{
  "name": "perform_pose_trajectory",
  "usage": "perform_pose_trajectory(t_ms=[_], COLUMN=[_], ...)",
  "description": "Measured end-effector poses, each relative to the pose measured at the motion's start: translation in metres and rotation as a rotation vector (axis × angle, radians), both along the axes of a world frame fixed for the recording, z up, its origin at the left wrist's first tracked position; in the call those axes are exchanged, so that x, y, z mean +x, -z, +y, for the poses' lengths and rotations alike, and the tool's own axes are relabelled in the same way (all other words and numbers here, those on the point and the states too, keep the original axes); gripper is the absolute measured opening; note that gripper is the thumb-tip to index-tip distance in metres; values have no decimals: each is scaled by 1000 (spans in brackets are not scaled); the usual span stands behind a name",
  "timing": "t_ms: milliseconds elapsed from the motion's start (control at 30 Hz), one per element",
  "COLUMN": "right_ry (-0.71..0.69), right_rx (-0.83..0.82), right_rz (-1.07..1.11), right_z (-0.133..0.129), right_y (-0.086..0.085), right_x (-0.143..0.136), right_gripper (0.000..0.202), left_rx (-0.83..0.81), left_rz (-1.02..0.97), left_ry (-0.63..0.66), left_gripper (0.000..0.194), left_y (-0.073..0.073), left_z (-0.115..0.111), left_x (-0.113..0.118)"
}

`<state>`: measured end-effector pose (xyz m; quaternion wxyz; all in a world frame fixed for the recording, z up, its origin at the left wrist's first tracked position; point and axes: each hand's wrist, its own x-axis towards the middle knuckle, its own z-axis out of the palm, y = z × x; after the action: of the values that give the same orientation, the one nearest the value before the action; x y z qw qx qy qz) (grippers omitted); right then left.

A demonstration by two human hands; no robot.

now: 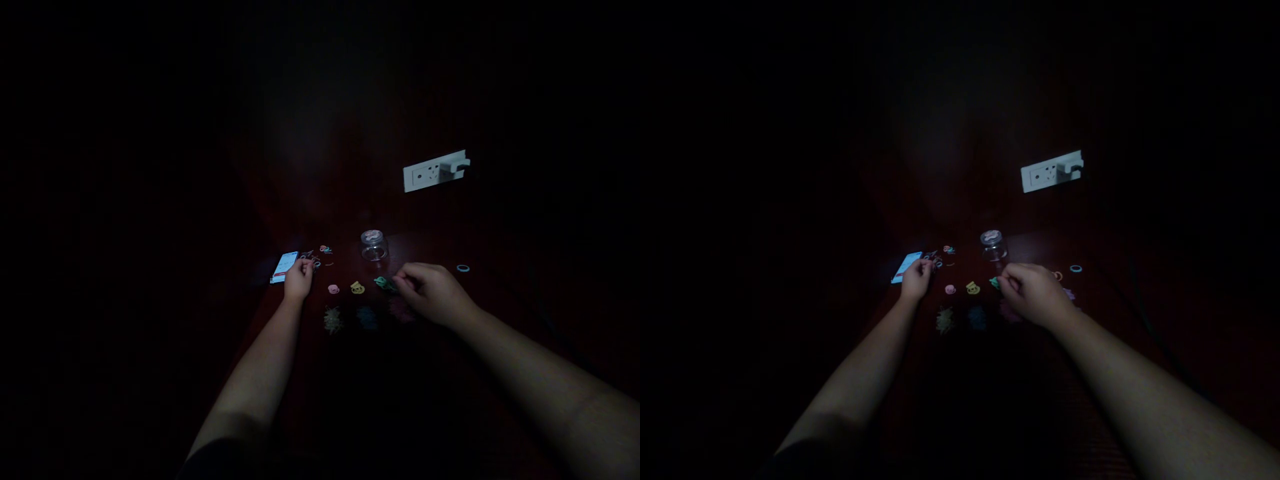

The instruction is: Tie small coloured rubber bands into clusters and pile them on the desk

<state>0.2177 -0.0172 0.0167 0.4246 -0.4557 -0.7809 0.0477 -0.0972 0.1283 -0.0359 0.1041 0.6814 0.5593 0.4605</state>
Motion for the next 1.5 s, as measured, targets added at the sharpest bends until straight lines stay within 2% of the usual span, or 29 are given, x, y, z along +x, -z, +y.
perform_pose_trajectory(t_ms=[200, 467, 633, 767, 900, 1100, 1267, 1400, 1500], right_ry=[10, 18, 22, 21, 23, 38, 145, 246, 254], right_rx=[10, 6, -6, -6, -14, -5, 23, 58, 59], right_rz=[-6, -8, -28, -25, -19, -28, 45, 123, 133], right_z=[1, -1, 0, 1, 0, 0, 2, 5, 8], right_y=[1, -1, -1, 1, 0, 0, -2, -2, 1], right_x=[2, 2, 3, 4, 4, 4, 13, 21, 24], right_gripper=[25, 27, 26, 25, 25, 26, 25, 23, 22], left_rx=[-69, -121, -100, -83, -72, -50, 10, -20, -55], left_rz=[-228, -413, -432, -385, -298, -77, 138, 265, 310], left_ry=[38, 88, 109, 94, 20, -32, 58, 143, 161], left_gripper=[17, 23, 28, 21, 16, 13, 32, 32, 28], left_y=[4, 12, 13, 10, 8, 2, -6, -4, 1], left_z=[-16, -2, -1, -3, -4, -6, -8, -4, 1], left_x=[-8, -14, -14, -13, -14, -15, -18, -21, -22])
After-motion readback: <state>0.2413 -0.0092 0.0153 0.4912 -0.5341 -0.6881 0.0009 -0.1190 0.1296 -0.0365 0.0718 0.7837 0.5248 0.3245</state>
